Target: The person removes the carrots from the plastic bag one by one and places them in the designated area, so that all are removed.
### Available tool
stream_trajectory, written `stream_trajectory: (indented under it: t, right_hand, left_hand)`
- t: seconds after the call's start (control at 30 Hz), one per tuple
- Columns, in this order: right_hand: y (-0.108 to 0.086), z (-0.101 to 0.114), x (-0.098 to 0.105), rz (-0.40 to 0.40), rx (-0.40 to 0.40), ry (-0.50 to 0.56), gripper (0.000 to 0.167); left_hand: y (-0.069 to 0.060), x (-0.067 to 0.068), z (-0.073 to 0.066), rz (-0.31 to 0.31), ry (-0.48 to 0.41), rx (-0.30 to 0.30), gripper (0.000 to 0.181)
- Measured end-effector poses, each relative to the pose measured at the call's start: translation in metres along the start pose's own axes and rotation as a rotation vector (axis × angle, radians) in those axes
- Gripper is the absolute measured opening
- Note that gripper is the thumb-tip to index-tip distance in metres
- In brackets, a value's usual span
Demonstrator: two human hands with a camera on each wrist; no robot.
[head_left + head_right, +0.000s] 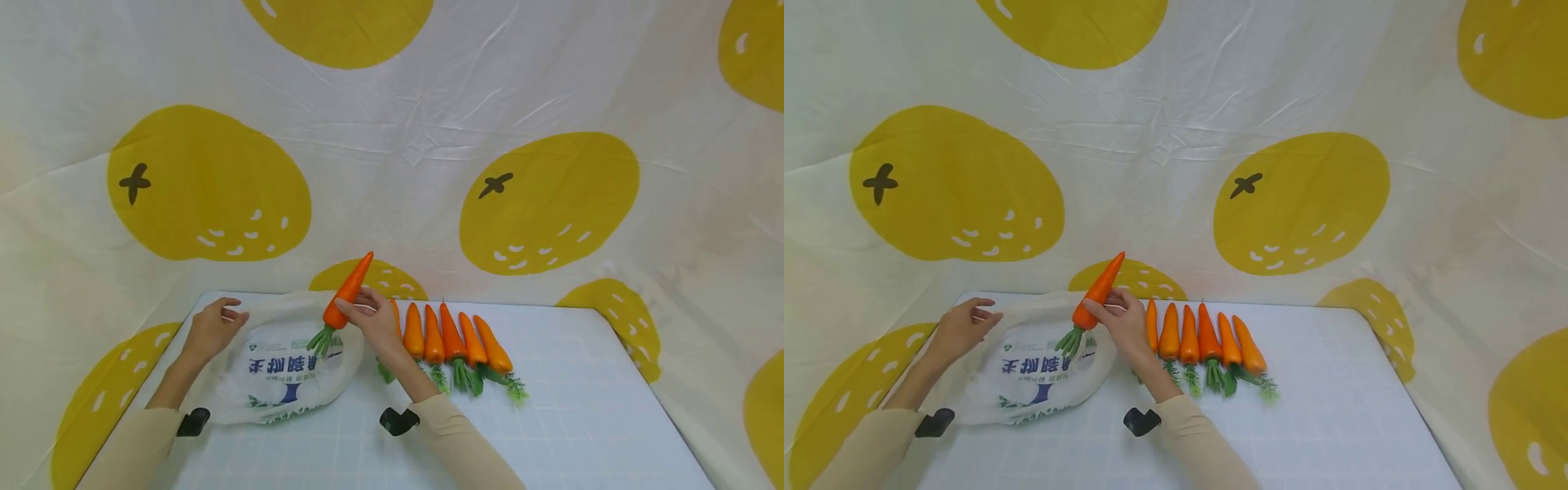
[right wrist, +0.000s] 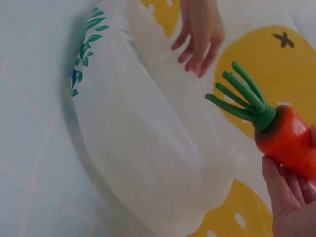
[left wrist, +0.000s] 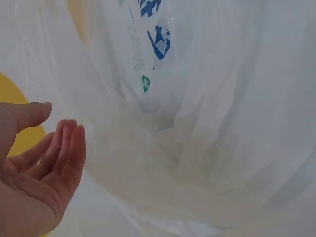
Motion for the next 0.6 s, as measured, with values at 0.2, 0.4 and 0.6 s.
stream_trajectory:
  t: [0.2,0.4,0.6]
  right_hand:
    - [-0.002,-0.006,0.018,-0.021,-0.078,0.041,0.057]
    - [-0.007,-0.011,0.032,-0.022,-0.104,0.053,0.059]
    - [-0.016,-0.014,0.051,-0.03,-0.124,0.048,0.065]
  left_hand:
    - [-0.015,-0.002,-0.006,-0.017,-0.016,0.013,0.041]
    - [-0.03,-0.01,-0.01,-0.001,-0.044,0.036,0.038]
    - [-0.043,-0.015,-0.018,0.0,-0.07,0.034,0.037]
Point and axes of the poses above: each hand's wrist, its own y-axis towards the middle knuckle, its own x-axis out of the back of the hand, z = x × y, the point moved 10 cm from there along y, towards the middle knuckle, and after that the axes turned 4 degrees about z, right-handed, at the moved point
